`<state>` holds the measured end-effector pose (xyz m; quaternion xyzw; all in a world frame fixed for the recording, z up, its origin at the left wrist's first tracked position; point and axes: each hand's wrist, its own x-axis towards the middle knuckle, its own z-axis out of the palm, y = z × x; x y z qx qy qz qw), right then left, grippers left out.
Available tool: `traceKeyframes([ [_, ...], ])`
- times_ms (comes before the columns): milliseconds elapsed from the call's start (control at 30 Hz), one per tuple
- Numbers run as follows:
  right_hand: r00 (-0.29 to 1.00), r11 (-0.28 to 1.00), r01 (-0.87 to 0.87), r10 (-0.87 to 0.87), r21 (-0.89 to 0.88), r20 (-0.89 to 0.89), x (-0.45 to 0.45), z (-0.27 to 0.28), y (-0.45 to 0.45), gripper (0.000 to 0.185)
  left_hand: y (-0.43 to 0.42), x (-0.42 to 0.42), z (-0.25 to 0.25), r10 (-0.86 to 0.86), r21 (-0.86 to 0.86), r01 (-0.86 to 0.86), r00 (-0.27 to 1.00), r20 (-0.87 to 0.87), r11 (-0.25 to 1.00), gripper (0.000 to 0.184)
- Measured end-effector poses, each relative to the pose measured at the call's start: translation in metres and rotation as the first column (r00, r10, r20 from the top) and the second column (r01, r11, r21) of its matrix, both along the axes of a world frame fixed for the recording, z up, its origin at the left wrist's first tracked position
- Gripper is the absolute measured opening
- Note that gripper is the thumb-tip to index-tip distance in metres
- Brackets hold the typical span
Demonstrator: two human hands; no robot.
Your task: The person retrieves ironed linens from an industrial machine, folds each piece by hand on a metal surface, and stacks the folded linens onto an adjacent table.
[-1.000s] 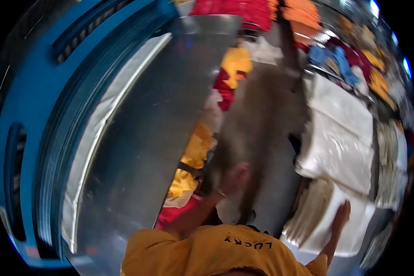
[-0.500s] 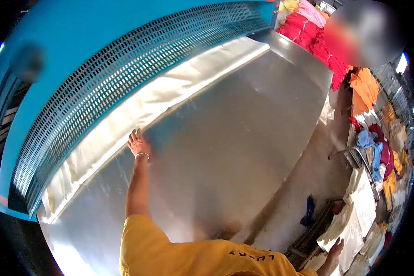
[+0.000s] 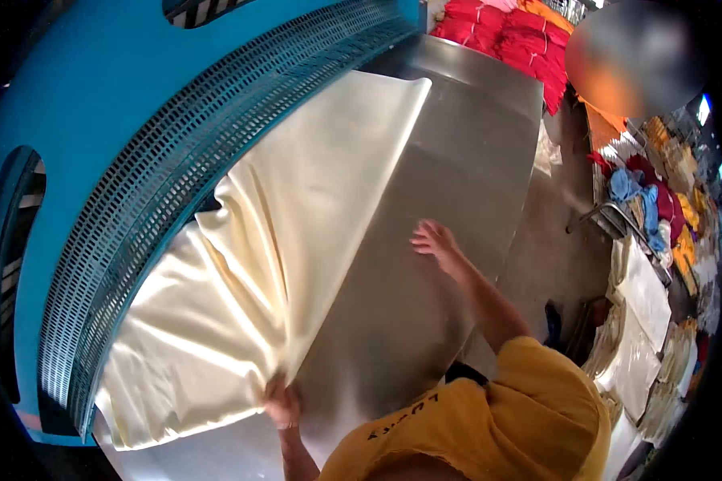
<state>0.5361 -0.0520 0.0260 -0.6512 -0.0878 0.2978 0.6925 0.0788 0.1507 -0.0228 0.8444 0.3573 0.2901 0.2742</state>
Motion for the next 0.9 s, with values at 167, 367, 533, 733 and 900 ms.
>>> traceKeyframes([
  [167, 0.95, 0.937, 0.203, -0.118, 0.285, -0.289, 0.075, -0.047, 0.041, 0.055, -0.036, -0.179, -0.015, 0.528, 0.212, -0.493, 0.835, -0.158, 0.844, 0.023],
  [367, 0.976, 0.893, 0.124, -0.031, 0.433, -0.216, 0.151, -0.063, -0.045, 0.057, -0.112, -0.111, 0.051, 0.729, -0.209, -0.755, 0.655, -0.199, 0.621, 0.022],
  [533, 0.826, 0.785, 0.499, -0.559, 0.366, 0.072, 0.337, -0.037, -0.194, 0.051, -0.154, 0.017, 0.027, 0.372, 0.369, -0.248, 0.873, -0.316, 0.896, 0.035],
  [733, 0.425, 0.68, 0.712, -0.221, -0.174, 0.878, 0.402, -0.003, -0.156, 0.043, -0.18, 0.208, 0.005, -0.071, -0.023, 0.069, 0.995, -0.064, 0.997, 0.038],
  [900, 0.653, 0.965, 0.068, 0.149, -0.254, 0.743, 0.148, 0.008, 0.013, 0.036, -0.136, 0.322, 0.033, -0.235, -0.317, 0.431, 0.831, 0.504, 0.845, 0.067],
])
